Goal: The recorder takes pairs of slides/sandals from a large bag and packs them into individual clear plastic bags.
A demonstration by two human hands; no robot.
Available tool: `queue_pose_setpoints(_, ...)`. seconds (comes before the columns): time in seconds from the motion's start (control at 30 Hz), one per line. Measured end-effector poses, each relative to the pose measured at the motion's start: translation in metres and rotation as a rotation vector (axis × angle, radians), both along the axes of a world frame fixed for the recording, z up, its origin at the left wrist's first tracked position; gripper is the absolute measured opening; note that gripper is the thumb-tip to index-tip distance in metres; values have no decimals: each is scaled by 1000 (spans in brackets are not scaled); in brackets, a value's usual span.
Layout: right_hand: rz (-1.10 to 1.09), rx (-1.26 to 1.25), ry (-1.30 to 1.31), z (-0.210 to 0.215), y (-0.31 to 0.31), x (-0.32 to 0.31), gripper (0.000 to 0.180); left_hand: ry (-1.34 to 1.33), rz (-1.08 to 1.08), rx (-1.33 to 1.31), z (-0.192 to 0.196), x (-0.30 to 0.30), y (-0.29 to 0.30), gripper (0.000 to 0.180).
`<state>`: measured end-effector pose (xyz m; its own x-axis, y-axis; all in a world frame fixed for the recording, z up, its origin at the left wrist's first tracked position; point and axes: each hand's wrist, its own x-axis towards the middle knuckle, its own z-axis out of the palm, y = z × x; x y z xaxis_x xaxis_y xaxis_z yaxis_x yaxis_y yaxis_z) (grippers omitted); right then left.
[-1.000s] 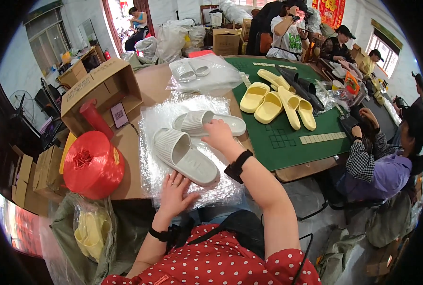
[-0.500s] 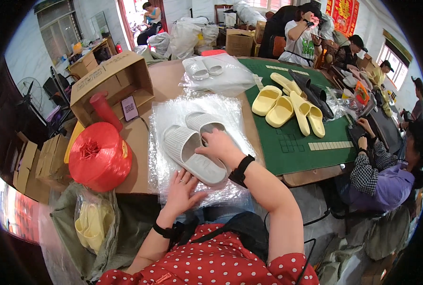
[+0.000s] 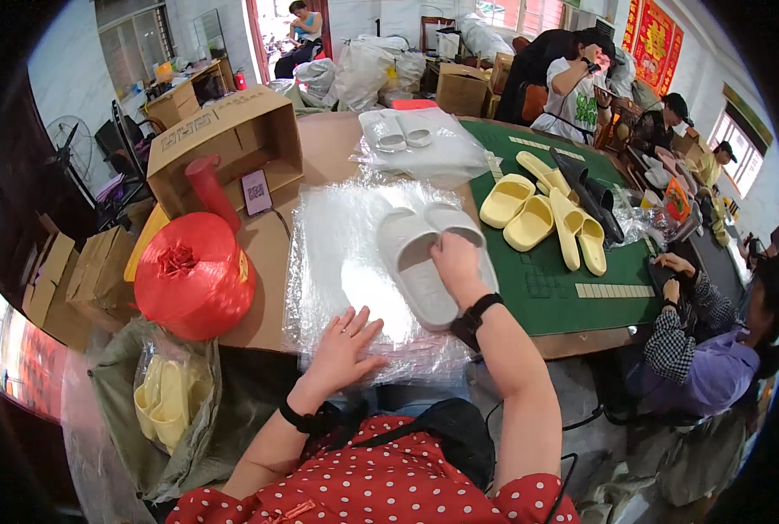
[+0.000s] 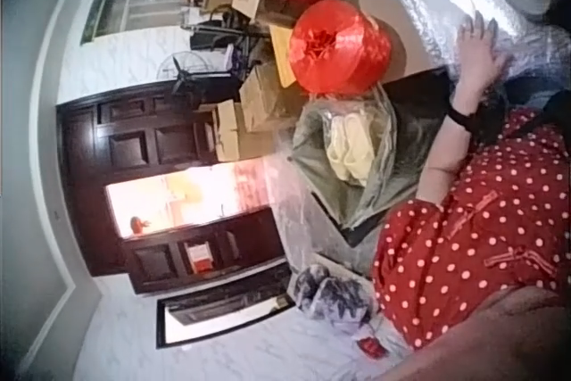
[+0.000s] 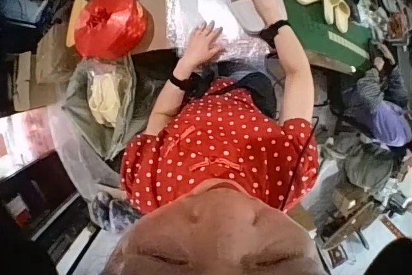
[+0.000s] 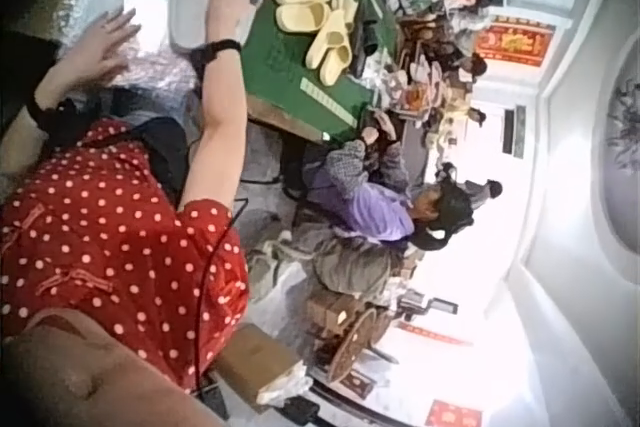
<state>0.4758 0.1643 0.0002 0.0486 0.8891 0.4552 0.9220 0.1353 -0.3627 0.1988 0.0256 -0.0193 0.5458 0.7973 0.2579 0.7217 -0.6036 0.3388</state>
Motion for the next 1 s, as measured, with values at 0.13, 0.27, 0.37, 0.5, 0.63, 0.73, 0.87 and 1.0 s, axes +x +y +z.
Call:
queue_pose_setpoints(0.13,-90,54,117,22,-40,33,24,31,-14,-68,10,-7,3,72)
queue_pose_setpoints(0.27,-120,160,379,44,-110,45,20,70,-104,-170,32,-19,9,73)
queue_pose_setpoints(0.37,-66,189,596,42,-158,55,21,-20,-162,-185,29,-28,19,68)
queue_pose_setpoints(0.5,43,218,939,32,-200,66,31,-237,-49,-184,23,-12,24,35)
queue_pose_setpoints(0.63,54,196,991,30,-227,69,35,-419,152,-406,40,5,31,29)
queue_pose_setpoints(0.73,58,214,1094,28,-234,67,36,-402,85,-296,44,11,29,29)
queue_pose_setpoints(0.87,51,188,1101,25,-235,61,35,-363,-5,-207,26,3,26,29)
queue_pose_setpoints(1.0,79,175,1091,26,-234,52,33,-126,-14,75,24,-5,23,38)
